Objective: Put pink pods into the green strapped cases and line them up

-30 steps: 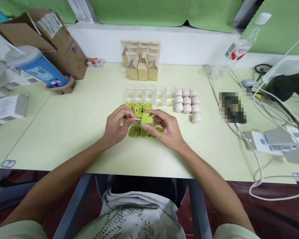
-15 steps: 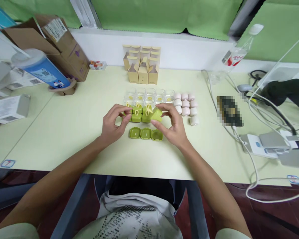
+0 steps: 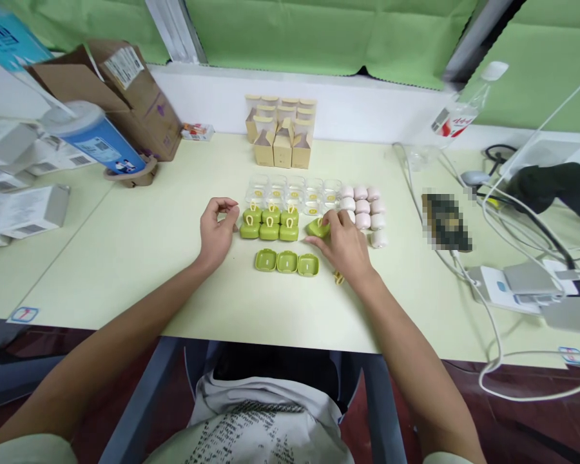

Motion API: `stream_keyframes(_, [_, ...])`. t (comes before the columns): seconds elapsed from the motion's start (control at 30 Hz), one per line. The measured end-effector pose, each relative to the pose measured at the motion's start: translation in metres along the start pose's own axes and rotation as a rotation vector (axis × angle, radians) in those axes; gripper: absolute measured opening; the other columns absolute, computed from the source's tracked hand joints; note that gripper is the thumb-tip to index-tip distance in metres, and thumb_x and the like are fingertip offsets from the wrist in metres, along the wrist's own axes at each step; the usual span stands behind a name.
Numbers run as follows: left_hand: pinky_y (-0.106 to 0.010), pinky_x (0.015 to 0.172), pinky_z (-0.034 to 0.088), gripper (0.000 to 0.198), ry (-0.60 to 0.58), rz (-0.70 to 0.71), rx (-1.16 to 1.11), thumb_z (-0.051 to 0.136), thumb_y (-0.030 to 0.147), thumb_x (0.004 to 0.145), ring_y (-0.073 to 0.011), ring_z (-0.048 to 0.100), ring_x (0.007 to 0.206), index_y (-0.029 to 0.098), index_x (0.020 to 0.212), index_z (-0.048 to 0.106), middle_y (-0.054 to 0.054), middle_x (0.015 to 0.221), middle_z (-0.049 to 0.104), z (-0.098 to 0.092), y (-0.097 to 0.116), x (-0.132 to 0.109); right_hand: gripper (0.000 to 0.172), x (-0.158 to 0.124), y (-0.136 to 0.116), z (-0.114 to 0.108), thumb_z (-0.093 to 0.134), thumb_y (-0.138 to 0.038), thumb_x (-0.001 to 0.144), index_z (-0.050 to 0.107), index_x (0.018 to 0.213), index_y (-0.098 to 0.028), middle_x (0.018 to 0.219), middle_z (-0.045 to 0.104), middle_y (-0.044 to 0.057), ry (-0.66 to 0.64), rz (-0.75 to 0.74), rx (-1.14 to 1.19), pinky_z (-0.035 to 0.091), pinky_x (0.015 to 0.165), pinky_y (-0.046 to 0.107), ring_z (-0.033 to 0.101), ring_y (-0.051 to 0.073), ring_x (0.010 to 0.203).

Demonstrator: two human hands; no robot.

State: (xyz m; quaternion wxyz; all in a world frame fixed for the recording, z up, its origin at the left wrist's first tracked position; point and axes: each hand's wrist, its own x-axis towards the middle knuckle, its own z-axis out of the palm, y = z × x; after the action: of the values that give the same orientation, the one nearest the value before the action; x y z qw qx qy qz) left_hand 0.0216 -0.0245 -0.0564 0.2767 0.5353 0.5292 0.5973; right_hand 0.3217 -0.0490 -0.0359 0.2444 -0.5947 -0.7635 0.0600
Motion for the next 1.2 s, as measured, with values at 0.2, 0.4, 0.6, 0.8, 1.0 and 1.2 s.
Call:
stream_keyframes(0.2, [-0.028, 0.072, 0.052, 0.025, 0.008, -0.021, 0.001, 0.073, 0.047, 0.096, -0.0182, 0.062, 0.096, 0.023, 0.100, 0.065, -0.005, 0.104, 0.068, 0.001, -0.004, 0.002, 0.067, -0.002, -0.006, -0.009, 0.058, -0.084, 0.095, 0.058, 0.121, -0.022, 0.129, 0.065, 0.019, -0.043, 0.029, 0.006, 0.048, 0.064, 0.040, 0.069, 0.033, 0.093])
stream_keyframes(0.4, [-0.029, 0.075, 0.052, 0.016, 0.003, -0.057, -0.009, 0.071, 0.037, 0.095, -0.0183, 0.062, 0.095, 0.022, 0.099, 0.065, -0.005, 0.103, 0.069, 0.001, -0.005, 0.002, 0.053, -0.002, -0.002, -0.020, 0.074, -0.056, 0.090, 0.048, 0.124, -0.026, 0.115, 0.076, 0.010, -0.182, 0.063, 0.188, 0.049, 0.068, 0.039, 0.073, 0.029, 0.083])
stream_keyframes(0.6, [-0.029, 0.075, 0.052, 0.013, -0.012, -0.055, -0.012, 0.070, 0.033, 0.094, -0.0184, 0.062, 0.095, 0.022, 0.098, 0.065, -0.005, 0.103, 0.069, 0.003, -0.007, 0.002, 0.047, -0.001, -0.001, -0.017, 0.065, -0.061, 0.096, 0.052, 0.123, -0.024, 0.108, 0.076, 0.011, -0.121, 0.035, 0.106, 0.046, 0.065, 0.038, 0.071, 0.027, 0.078])
stream_keyframes(0.8, [-0.030, 0.078, 0.054, 0.013, -0.015, -0.047, -0.007, 0.069, 0.035, 0.096, -0.0186, 0.063, 0.095, 0.023, 0.098, 0.065, -0.004, 0.103, 0.069, 0.003, -0.010, 0.003, 0.057, 0.001, -0.004, -0.009, 0.047, -0.069, 0.106, 0.070, 0.126, -0.020, 0.108, 0.075, 0.016, -0.022, -0.028, -0.161, 0.037, 0.059, 0.036, 0.070, 0.033, 0.087])
stream_keyframes(1.0, [-0.030, 0.080, 0.054, 0.014, -0.009, -0.045, 0.015, 0.069, 0.036, 0.096, -0.0176, 0.064, 0.095, 0.022, 0.097, 0.064, -0.004, 0.102, 0.069, 0.002, -0.012, 0.005, 0.067, 0.001, -0.003, -0.009, 0.058, -0.067, 0.104, 0.054, 0.150, -0.019, 0.119, 0.071, 0.015, -0.004, -0.007, 0.070, 0.055, 0.069, 0.044, 0.068, 0.028, 0.080])
stream_keyframes(1.2, [-0.029, 0.077, 0.054, 0.011, -0.032, -0.091, 0.013, 0.069, 0.031, 0.095, -0.0180, 0.066, 0.095, 0.022, 0.097, 0.064, -0.004, 0.102, 0.070, 0.001, -0.011, 0.005, 0.032, -0.002, 0.005, -0.008, 0.067, -0.053, 0.103, 0.067, 0.106, -0.021, 0.128, 0.059, 0.015, -0.011, -0.161, 0.228, 0.064, 0.075, 0.043, 0.068, 0.019, 0.075])
